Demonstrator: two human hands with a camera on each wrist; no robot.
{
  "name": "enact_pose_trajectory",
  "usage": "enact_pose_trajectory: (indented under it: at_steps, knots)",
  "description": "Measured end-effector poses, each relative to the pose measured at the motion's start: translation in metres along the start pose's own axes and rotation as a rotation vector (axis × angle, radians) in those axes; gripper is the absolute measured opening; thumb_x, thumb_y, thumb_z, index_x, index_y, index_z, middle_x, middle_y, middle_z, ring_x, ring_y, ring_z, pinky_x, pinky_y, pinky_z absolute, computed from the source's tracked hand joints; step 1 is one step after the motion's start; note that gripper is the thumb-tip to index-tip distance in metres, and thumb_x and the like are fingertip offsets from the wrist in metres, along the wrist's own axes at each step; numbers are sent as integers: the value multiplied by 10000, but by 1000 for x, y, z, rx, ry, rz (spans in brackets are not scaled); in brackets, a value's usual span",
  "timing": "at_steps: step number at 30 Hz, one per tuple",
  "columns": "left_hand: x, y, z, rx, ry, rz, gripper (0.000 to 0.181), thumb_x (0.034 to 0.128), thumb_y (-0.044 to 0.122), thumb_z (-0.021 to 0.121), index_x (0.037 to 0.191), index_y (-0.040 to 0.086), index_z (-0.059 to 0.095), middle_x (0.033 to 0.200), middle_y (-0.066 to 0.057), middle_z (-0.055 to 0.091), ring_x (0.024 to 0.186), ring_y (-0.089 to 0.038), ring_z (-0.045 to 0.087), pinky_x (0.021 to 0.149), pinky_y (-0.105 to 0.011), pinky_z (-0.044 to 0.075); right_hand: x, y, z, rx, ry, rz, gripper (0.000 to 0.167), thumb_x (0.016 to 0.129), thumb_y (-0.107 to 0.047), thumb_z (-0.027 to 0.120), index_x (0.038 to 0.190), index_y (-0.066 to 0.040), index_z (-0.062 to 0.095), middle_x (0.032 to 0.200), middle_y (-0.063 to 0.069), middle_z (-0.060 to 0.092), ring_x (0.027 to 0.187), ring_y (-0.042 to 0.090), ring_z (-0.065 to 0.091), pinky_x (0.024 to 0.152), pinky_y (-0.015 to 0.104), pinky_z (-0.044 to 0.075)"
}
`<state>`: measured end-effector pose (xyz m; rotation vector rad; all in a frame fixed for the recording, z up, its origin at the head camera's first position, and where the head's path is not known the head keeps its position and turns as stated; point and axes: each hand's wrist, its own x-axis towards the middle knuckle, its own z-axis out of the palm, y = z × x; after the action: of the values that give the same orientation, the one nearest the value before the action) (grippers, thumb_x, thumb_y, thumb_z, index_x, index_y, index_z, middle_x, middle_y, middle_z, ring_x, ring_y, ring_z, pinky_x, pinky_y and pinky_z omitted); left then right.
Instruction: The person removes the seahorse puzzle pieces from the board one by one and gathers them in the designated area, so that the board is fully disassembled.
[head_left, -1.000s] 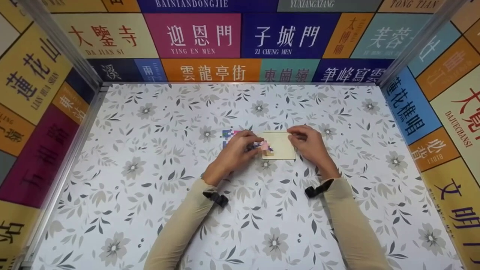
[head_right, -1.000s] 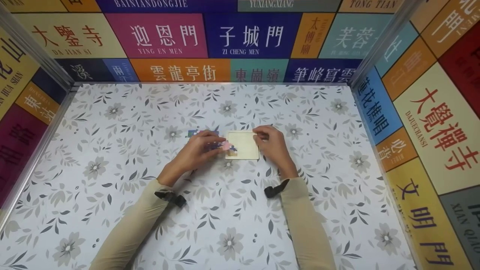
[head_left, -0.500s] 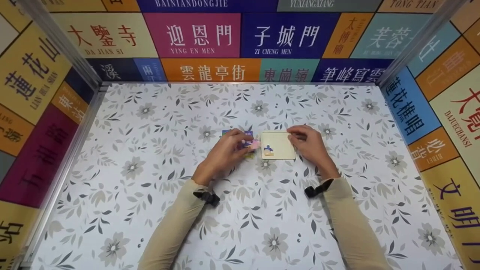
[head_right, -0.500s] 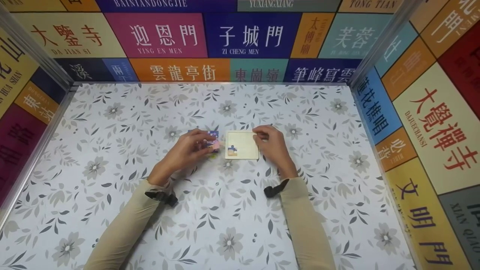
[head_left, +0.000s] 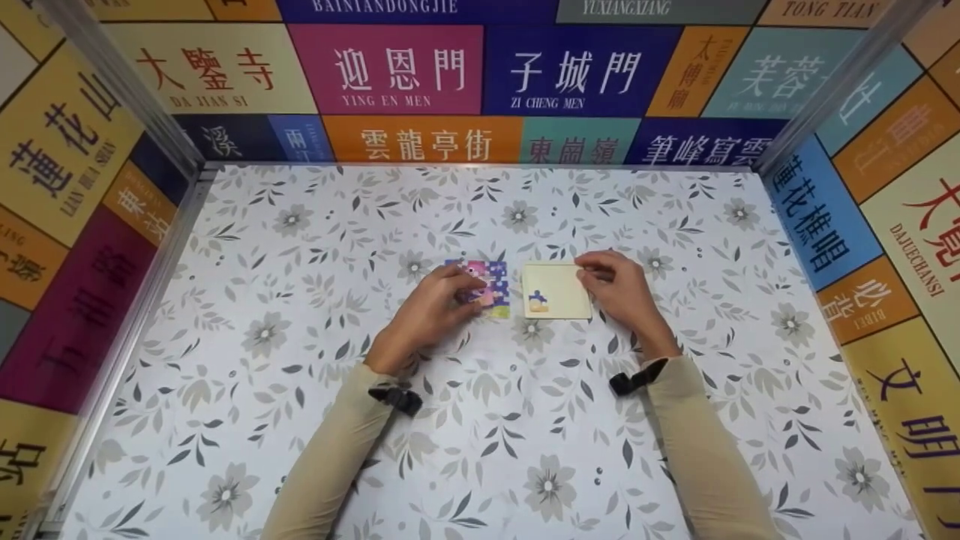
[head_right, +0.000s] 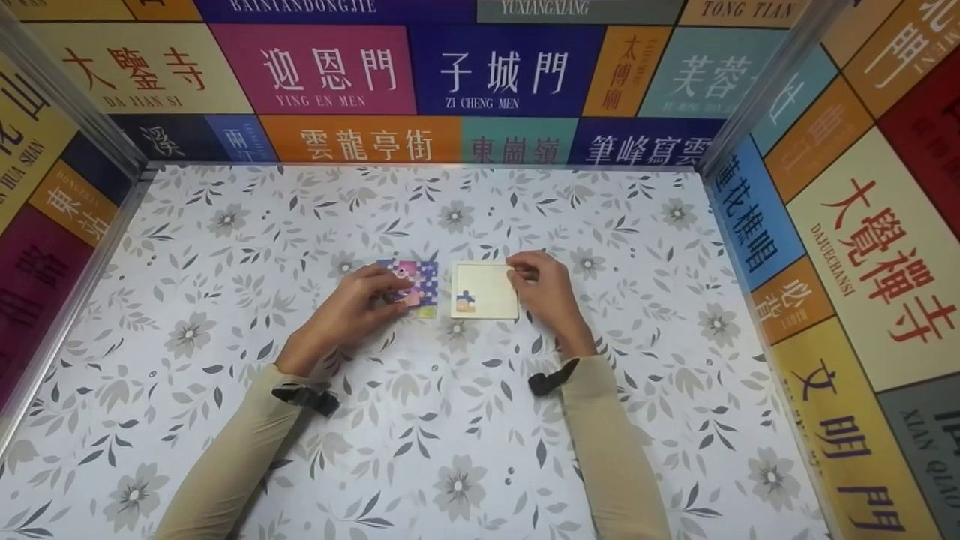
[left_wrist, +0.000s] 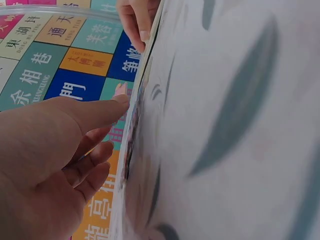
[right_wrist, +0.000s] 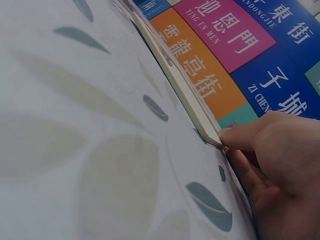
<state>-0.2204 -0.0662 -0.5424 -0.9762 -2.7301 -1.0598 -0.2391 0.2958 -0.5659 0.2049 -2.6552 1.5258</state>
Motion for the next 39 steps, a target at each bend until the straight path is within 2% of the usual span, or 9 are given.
enact_pose_trajectory:
  at_steps: [4,11,22,30,35,39]
  knots:
    - [-7,-5,-3,5,-5,4,306,980,208,819,1254,75,791,1139,-122,723,1055,-291,667,948,-448,565,0,-1,1,5,9,-5,239,1015,-109,755,1246,-58,791,1253,164,731,1120,283,715,906,85,524]
    - [-10,-8,-7,-16,-34,-11,257,968,147,821,1210,66,794,1125,-129,734,1045,-296,690,948,-439,578,-1,-2,2,-8,23,-5,247,1014,-88,751,1252,-30,783,1245,193,733,1112,307,715,882,71,509]
    - [-9,-8,-10,-32,-131,-34,240,981,226,819,1187,104,821,1173,-77,770,1141,-276,689,1035,-440,550,-1,-1,1,-2,19,-4,227,1012,-103,758,1232,-69,799,1233,160,740,1088,259,715,895,87,527]
    - [-9,-7,-10,-40,-127,-36,191,977,226,822,1120,102,847,1142,-73,784,1152,-286,685,1078,-451,526,0,1,1,7,13,6,226,1010,-98,757,1230,-70,800,1232,159,742,1094,264,719,905,101,533]
    - [-10,-8,-9,-44,-128,-48,198,980,226,817,1129,99,844,1151,-76,780,1162,-288,682,1088,-450,523,1,1,1,-6,14,4,232,1010,-95,754,1236,-68,799,1236,163,743,1090,272,723,898,98,535]
    - [-9,-7,-9,-45,-125,-33,198,977,209,816,1136,95,840,1151,-77,784,1169,-295,682,1092,-456,520,0,0,1,-7,16,-1,231,1007,-90,755,1232,-61,800,1234,165,744,1081,271,723,893,96,537]
